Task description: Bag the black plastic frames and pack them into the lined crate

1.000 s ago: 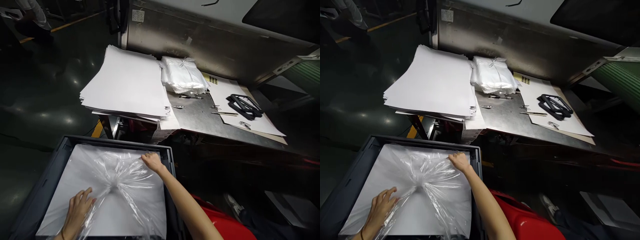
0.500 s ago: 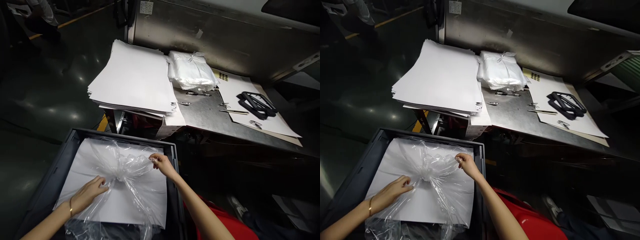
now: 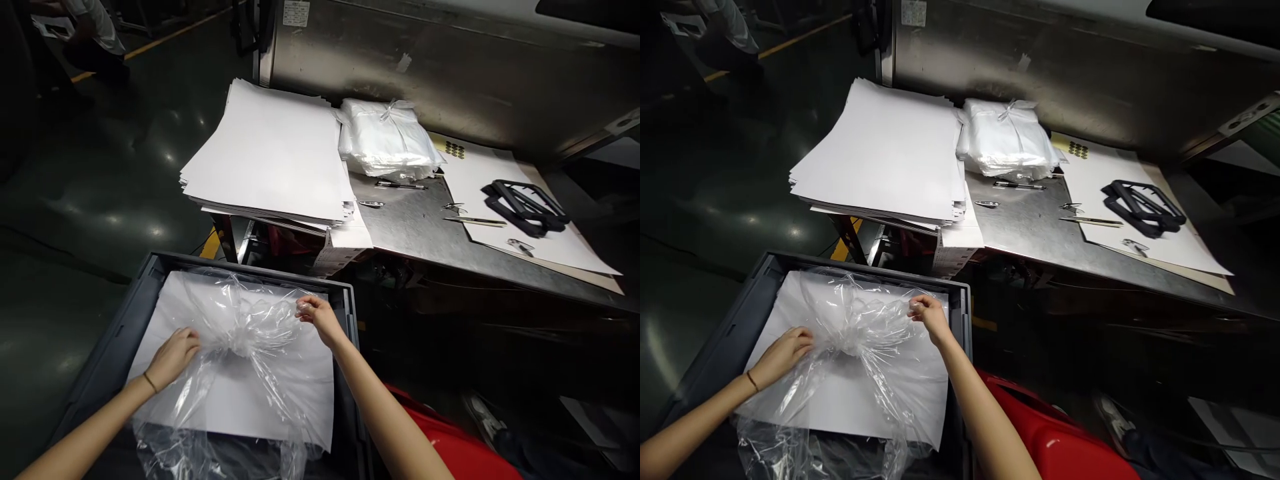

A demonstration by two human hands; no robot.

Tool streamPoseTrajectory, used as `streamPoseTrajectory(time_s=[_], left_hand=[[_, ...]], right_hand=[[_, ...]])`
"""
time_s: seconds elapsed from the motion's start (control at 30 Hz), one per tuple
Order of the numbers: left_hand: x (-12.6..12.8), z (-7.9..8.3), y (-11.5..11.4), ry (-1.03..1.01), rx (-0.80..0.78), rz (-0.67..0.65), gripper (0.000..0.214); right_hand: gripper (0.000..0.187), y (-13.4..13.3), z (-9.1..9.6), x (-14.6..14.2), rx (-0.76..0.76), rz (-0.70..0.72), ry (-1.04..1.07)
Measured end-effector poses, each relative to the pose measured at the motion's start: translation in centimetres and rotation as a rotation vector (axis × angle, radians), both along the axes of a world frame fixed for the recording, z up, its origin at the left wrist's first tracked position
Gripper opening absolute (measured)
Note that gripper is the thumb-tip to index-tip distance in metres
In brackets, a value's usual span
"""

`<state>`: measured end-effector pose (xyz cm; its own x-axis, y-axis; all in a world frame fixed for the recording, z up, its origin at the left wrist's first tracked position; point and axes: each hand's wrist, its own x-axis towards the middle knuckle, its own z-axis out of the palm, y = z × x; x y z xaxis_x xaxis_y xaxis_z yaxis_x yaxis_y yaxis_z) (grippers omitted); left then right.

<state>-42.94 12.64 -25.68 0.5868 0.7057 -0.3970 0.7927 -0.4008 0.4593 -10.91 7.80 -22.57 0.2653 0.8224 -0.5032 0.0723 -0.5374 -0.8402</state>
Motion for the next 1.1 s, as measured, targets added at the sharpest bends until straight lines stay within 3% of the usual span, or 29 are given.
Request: streamPoseTrajectory(time_s=[0.1,0.2,0.37,0.47,0.57,0.67,0.8,0.93,1.0,1.1], left_hand=[[-0.9,1.0,1.0,-0.009,0.025,0.027,0.018],[-1.8,0.9,-0.5,0.073,0.093,0.137,0.022],[-0.8,-1.7,-3.5,0.118,0.068,0.215,0.025],[0.8,-3.6,-3.0,0.127,-0.010,0.252,0.023],[1.6,-4.2,-2.1,0.058,-0.114,0.232,0.018],[1.3,-3.0,-1.8,-0.060,-0.158,0.220,0.018],[0.5,0.4,-1.7,-0.125,-0.212,0.186,0.029],[-0.1,3.7,-1.1,-0.056,-0.071,0.108,0.037],[-1.0,4.2,-1.3,-0.007,0.031,0.068,0.036],[-3.3,2.6,-2.7,0.044,0.031,0.039,0.029]], right_hand=[[0.015,0.6,-0.5,-0.7,0.004,-0.055,0.037],[0.016,0.9,-1.4,-1.6,-0.001,-0.088,0.060],[0.016,1.4,-2.5,-2.1,-0.014,-0.121,0.132],[0.016,1.9,-2.6,-1.8,-0.010,-0.167,0.198],[0.016,2.2,-2.3,-1.3,-0.004,-0.220,0.282],[0.016,2.4,-1.4,-1.1,0.000,-0.241,0.370],[0.014,2.9,0.3,-1.5,0.011,-0.221,0.445],[0.013,3.5,0.9,-1.4,-0.001,-0.207,0.435],[0.015,3.6,0.2,-0.8,-0.026,-0.228,0.392],[0.018,3.1,-2.1,0.6,-0.106,-0.264,0.311]])
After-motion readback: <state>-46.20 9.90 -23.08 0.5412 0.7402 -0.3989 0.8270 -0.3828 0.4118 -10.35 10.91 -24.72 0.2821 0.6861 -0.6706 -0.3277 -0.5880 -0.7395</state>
